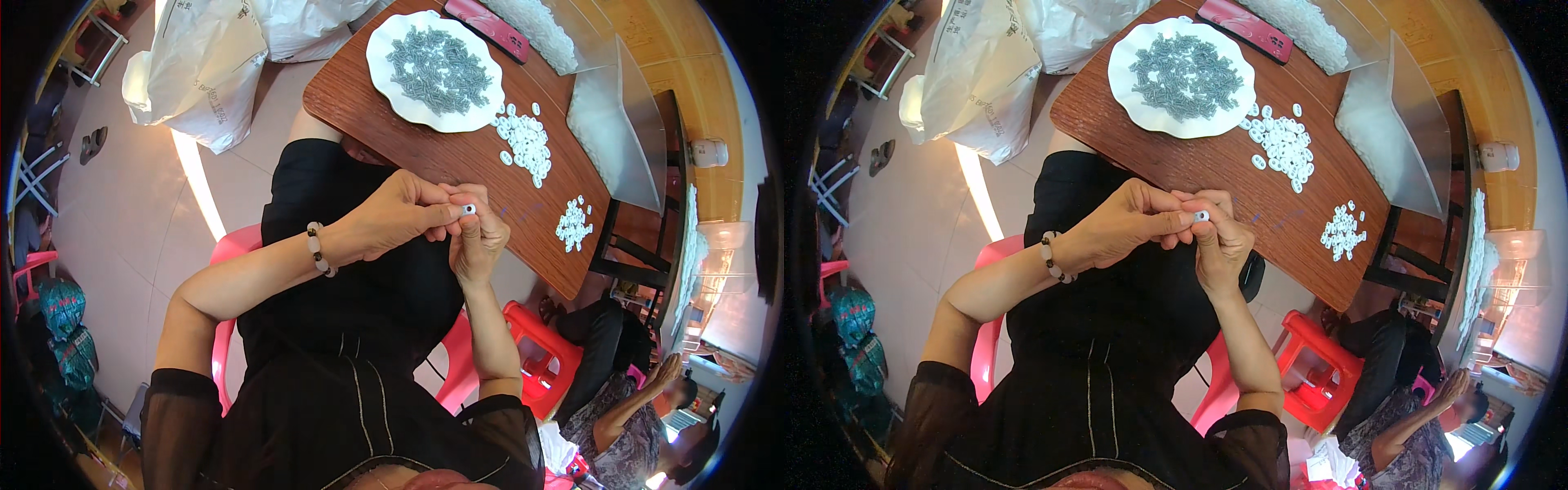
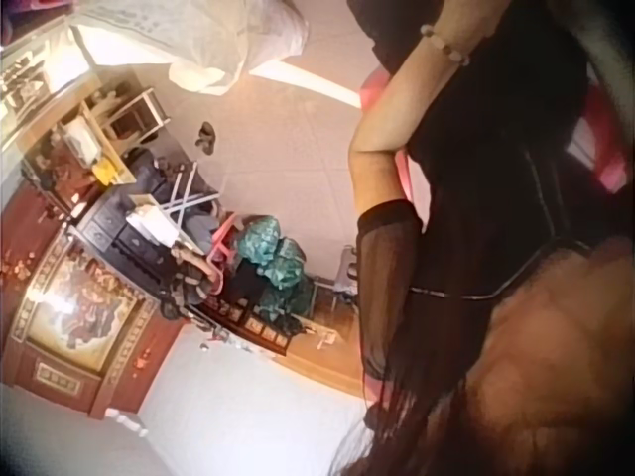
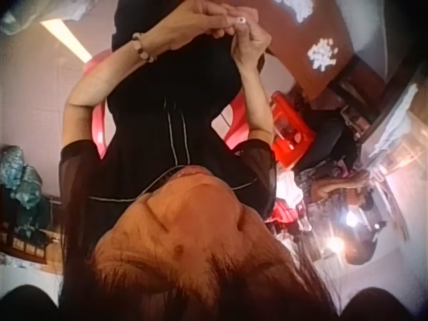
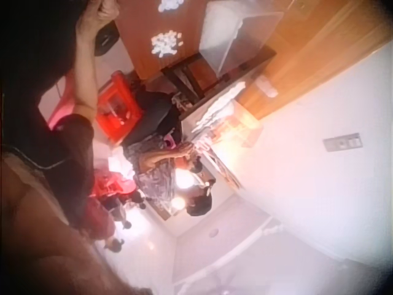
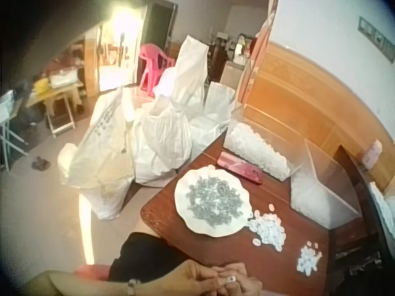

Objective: Assembling small white plastic components by manually inserting grey circular inserts into them.

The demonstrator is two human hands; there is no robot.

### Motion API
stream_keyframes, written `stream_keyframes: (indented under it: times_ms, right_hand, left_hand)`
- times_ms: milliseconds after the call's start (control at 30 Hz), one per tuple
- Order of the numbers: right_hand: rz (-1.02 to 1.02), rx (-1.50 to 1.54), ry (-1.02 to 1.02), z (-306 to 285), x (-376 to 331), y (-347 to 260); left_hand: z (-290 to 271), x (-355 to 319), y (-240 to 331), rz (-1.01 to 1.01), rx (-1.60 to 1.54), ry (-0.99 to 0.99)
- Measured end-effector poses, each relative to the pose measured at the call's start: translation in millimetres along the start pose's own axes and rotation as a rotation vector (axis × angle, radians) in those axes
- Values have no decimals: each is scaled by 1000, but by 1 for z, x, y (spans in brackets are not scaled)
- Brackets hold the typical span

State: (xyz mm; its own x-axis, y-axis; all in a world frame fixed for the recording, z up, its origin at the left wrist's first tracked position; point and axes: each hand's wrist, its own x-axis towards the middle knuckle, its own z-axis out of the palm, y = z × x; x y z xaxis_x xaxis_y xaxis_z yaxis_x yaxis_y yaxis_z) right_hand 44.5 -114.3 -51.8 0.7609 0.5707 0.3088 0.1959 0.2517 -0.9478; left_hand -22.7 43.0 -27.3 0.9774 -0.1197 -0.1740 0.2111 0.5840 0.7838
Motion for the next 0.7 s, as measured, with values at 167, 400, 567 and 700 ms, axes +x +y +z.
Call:
stream_keyframes:
  times_ms: [167,400,567,700]
  right_hand:
    - [5,-6,9,3,3,0]
    - [58,2,-117,-3,9,-7]
    - [108,90,-145,-3,10,-11]
    - [133,105,-164,-5,10,-12]
  left_hand:
    - [0,2,2,-9,4,11]
    - [-1,2,7,24,47,16]
    - [-1,2,6,31,69,11]
    - [0,3,4,52,102,53]
